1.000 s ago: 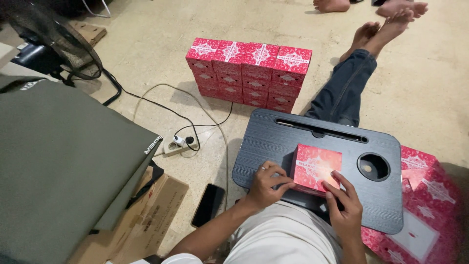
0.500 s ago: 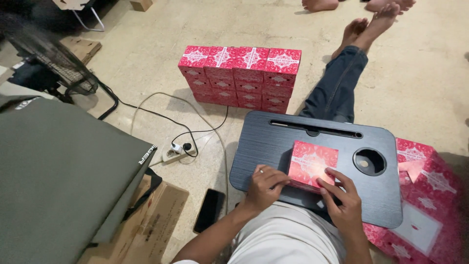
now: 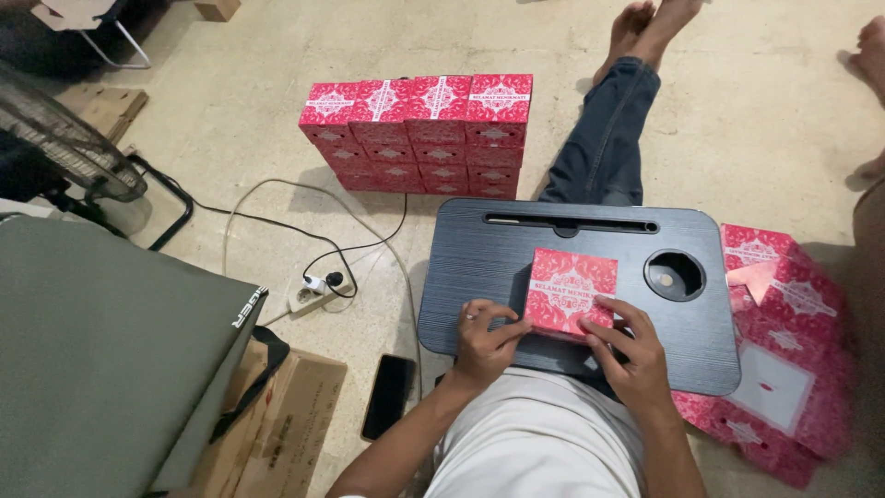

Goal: The person assembles small red and white patterned boxes by folding flat cardboard pieces on a grey tray. They fold the sides and tabs to form the box structure and then place the completed box on a stack of similar boxes.

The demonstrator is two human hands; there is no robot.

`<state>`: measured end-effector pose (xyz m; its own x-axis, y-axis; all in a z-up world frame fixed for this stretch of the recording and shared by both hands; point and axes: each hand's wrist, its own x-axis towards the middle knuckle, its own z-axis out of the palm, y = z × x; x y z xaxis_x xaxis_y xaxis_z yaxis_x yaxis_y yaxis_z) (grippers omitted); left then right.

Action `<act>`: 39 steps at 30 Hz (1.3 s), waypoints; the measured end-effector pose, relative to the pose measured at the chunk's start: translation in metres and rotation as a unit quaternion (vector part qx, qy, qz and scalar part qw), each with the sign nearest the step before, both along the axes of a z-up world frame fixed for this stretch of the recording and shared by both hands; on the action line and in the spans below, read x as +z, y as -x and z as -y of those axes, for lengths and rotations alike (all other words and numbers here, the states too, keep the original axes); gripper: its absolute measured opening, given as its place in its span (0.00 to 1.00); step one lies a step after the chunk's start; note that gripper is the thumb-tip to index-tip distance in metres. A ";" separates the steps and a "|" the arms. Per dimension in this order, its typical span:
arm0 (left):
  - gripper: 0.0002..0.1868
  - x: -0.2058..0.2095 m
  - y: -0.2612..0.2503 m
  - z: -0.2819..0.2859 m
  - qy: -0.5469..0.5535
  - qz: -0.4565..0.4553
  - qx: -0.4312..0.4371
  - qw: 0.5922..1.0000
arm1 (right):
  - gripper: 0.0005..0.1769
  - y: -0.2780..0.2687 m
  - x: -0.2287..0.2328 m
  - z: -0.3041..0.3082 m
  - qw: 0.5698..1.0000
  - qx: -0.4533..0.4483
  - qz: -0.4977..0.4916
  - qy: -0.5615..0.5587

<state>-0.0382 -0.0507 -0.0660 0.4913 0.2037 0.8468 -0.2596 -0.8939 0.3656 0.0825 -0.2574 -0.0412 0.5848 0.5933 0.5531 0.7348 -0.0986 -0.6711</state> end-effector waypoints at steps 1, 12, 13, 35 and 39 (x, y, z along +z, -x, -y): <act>0.11 0.001 0.001 0.002 0.001 0.001 -0.002 1.000 | 0.13 0.000 -0.002 0.001 1.000 -0.002 0.001 0.001; 0.41 0.016 0.002 0.001 0.235 -0.227 -0.072 0.942 | 0.18 0.002 -0.003 -0.002 0.999 0.033 -0.024 -0.005; 0.41 0.022 0.001 -0.001 0.235 -0.226 -0.072 0.943 | 0.18 0.000 -0.006 -0.004 0.999 0.034 -0.023 -0.005; 0.44 0.123 -0.041 -0.075 0.289 0.009 -0.194 0.937 | 0.26 -0.085 0.125 -0.100 0.963 0.150 0.088 -0.206; 0.49 0.124 -0.066 -0.103 0.313 0.007 -0.180 0.933 | 0.24 -0.107 0.142 -0.128 0.974 0.161 0.045 -0.154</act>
<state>0.0280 0.0522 0.0582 0.6125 0.4844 0.6247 -0.5100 -0.3616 0.7805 0.1893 -0.1296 0.1009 0.3367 0.5358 0.7743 0.7515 0.3426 -0.5638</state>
